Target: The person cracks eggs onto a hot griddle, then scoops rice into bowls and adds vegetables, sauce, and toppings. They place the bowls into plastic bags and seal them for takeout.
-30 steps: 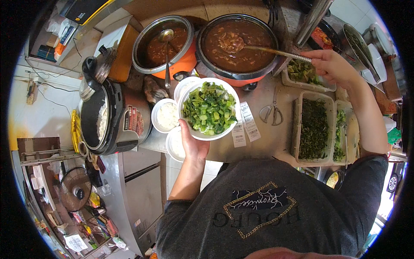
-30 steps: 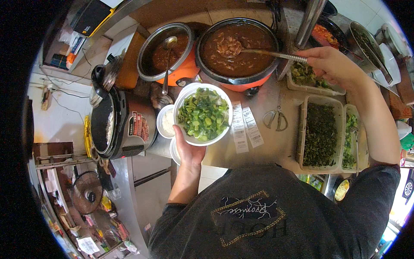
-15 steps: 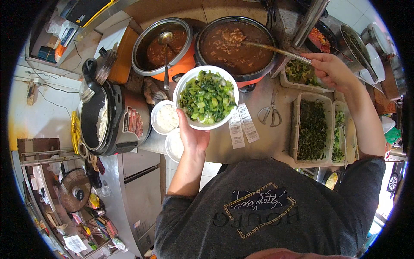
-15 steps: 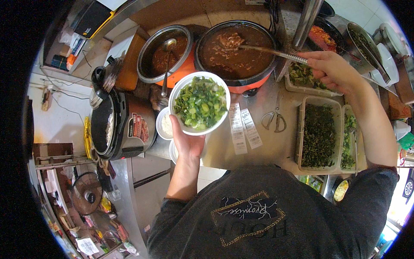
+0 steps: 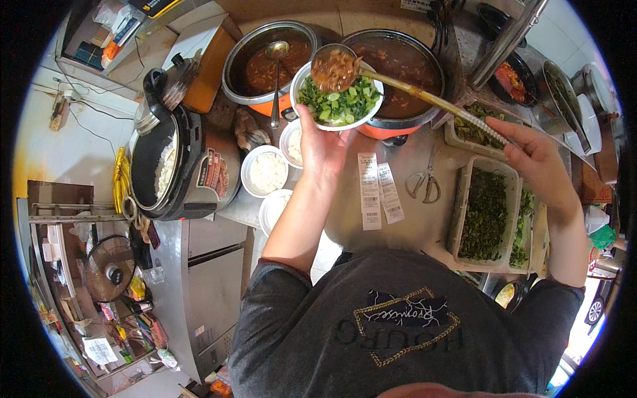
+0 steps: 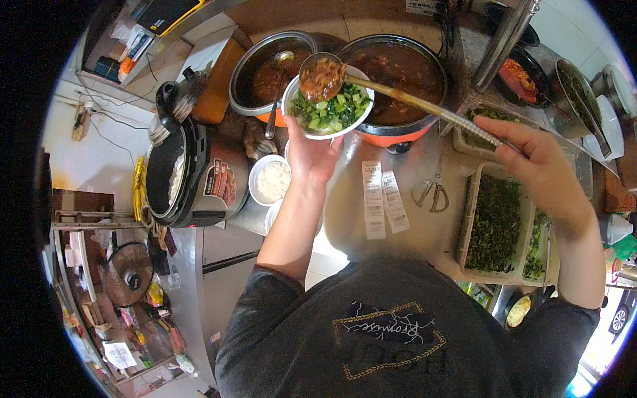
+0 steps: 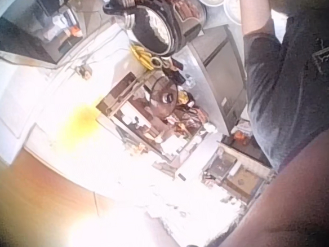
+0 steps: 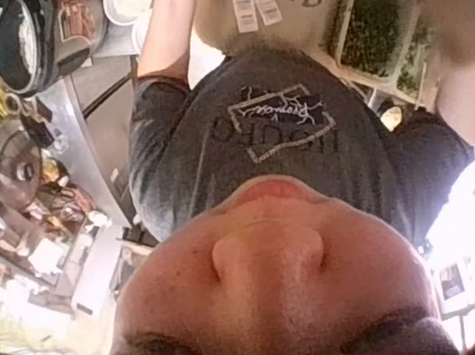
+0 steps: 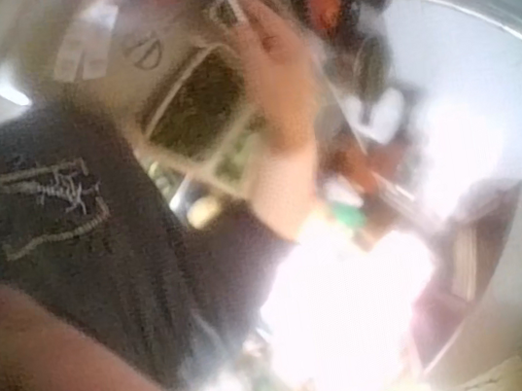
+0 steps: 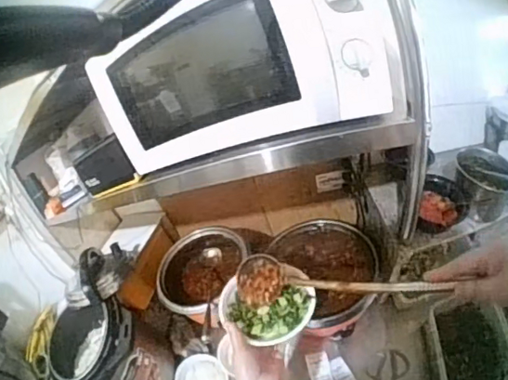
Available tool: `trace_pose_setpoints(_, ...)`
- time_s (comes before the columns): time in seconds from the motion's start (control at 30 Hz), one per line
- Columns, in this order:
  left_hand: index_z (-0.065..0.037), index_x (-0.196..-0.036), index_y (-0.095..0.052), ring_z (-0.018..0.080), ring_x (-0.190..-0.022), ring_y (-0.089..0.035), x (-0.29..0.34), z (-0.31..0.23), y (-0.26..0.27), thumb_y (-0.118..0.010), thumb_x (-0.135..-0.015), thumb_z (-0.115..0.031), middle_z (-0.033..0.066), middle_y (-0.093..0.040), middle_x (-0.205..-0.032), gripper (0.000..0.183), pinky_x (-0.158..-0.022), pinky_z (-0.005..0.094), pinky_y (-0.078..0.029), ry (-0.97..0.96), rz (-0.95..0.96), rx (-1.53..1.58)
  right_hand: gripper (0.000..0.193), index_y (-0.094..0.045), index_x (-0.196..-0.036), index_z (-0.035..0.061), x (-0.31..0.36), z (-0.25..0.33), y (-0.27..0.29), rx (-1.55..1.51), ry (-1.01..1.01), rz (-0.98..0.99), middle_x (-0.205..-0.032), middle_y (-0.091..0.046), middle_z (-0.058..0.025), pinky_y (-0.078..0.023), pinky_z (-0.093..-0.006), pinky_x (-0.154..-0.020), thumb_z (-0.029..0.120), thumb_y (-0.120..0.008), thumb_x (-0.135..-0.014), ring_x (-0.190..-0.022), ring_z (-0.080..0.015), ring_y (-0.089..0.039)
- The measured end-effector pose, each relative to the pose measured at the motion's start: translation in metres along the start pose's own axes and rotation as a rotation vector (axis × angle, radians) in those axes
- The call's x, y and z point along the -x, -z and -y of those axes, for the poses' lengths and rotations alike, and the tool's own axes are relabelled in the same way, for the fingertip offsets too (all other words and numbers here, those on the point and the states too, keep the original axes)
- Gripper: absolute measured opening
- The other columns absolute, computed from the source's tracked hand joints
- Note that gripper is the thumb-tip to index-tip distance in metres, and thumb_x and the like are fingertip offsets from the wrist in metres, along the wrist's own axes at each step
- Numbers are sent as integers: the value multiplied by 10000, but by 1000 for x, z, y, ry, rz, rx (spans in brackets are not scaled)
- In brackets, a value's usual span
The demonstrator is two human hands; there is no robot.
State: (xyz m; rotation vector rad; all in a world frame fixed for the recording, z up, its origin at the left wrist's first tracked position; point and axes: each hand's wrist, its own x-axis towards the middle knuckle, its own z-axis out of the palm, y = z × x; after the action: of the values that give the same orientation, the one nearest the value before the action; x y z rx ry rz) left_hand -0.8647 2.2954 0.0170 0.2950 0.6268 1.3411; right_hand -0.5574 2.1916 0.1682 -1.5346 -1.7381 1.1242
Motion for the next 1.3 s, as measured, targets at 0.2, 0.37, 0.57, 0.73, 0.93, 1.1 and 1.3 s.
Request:
trace_pose_setpoints(0.2, -144, -1391, -342, 266, -1250, -445, 3, -1, 0, -362, -932, -572, 63, -429, -1386, 628, -991, 415, -437, 12, 52, 72, 409, -524, -1288, 48, 8, -4, -15, 209, 80, -111, -1195, -604, -80, -382, -265, -956, 10, -502, -881, -1105, -140, -531)
trace_pose_setpoints(0.37, -138, -1393, -339, 264, -1251, -442, 3, -2, 5, -374, -931, -566, 73, -424, -1389, 630, -1004, 418, -421, 22, 57, 34, 395, -532, -1284, 59, 6, -8, -23, 286, 85, -136, -1195, -604, -74, -376, -274, -965, 29, -516, -890, -1088, -162, -546)
trace_pose_setpoints(0.57, -132, -1392, -337, 267, -1249, -444, 0, -1, 6, -381, -934, -552, 76, -429, -1383, 623, -1009, 418, -423, 33, 84, 87, 426, -462, -1348, 77, -1, -23, -18, -707, -314, -71, -720, -500, 6, -345, -132, -460, 102, -505, -925, -562, -25, -425)
trace_pose_setpoints(0.73, -130, -1387, -345, 269, -1245, -448, -2, -1, 12, -436, -918, -535, 74, -421, -1389, 627, -1007, 423, -427, 82, 142, 148, 434, -440, -1361, 77, -11, -39, -23, -1050, -335, -86, -641, -372, 59, -195, -133, -383, 154, -499, -938, -488, 2, -277)
trace_pose_setpoints(0.93, -186, -1386, -362, 255, -1250, -439, 11, 1, 17, -663, -798, -484, 51, -428, -1385, 724, -1004, 441, -426, 45, 321, 60, 433, -437, -1372, 108, -44, -75, -67, -719, -353, -278, -664, -404, 57, -221, -154, -405, 151, -484, -944, -497, -18, -302)
trace_pose_setpoints(1.1, -198, -1405, -345, 333, -1312, -343, 68, -1, 16, -750, -729, -402, 93, -361, -1433, 814, -1056, 538, -355, 299, 317, 48, 611, -334, -1420, 62, -16, -106, -93, -533, -310, -250, -1163, -596, -117, -484, -294, -827, 384, -524, -937, -963, -170, -583)
trace_pose_setpoints(1.3, -159, -1417, -327, 303, -1306, -371, 140, 24, 15, -566, -838, -553, 71, -355, -1447, 740, -1062, 500, -342, 335, 100, -311, 378, -609, -1163, 65, 138, -128, -108, -47, -30, -761, -1074, -614, -148, -483, -340, -840, 313, -596, -878, -945, -251, -610)
